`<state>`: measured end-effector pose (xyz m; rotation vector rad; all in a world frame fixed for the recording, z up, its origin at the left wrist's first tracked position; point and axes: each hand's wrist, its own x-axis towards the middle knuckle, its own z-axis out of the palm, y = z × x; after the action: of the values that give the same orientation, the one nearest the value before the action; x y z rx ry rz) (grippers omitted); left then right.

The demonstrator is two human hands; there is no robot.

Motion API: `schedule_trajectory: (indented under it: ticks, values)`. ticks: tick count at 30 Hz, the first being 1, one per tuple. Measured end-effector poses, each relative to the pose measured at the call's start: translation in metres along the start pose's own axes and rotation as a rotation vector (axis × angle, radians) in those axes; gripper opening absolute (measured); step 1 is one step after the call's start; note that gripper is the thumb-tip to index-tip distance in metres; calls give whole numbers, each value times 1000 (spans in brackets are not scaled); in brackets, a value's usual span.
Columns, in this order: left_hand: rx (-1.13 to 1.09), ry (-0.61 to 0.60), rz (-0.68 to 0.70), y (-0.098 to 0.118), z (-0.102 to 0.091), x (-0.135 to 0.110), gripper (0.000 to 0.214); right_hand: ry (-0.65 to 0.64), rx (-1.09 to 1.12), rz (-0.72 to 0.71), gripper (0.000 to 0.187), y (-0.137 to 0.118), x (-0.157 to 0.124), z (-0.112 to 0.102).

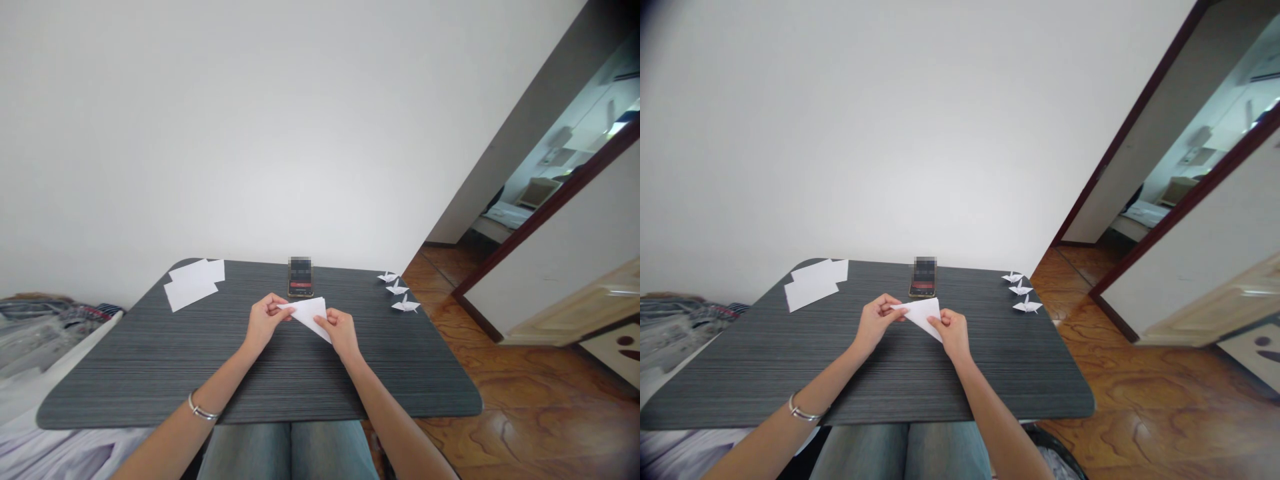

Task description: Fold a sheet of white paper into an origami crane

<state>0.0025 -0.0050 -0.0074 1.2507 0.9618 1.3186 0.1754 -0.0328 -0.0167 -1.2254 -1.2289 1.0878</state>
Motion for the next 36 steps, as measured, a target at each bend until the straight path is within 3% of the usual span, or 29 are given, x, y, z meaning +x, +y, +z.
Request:
schedule_trajectory:
  ticks: [8,19,24,36]
  values:
    - [-32,-60,-24,6,-2,0,25,-12,53,6,22,5,2,-3]
    - [-18,17,-25,5,0,0,24,28,121,-42,33,-6,-1,-1]
    - [-18,18,-17,3,-1,0,24,14,124,-53,23,-2,1,-1]
    - [-39,58,-52,-2,0,0,22,60,169,-59,20,3,3,0]
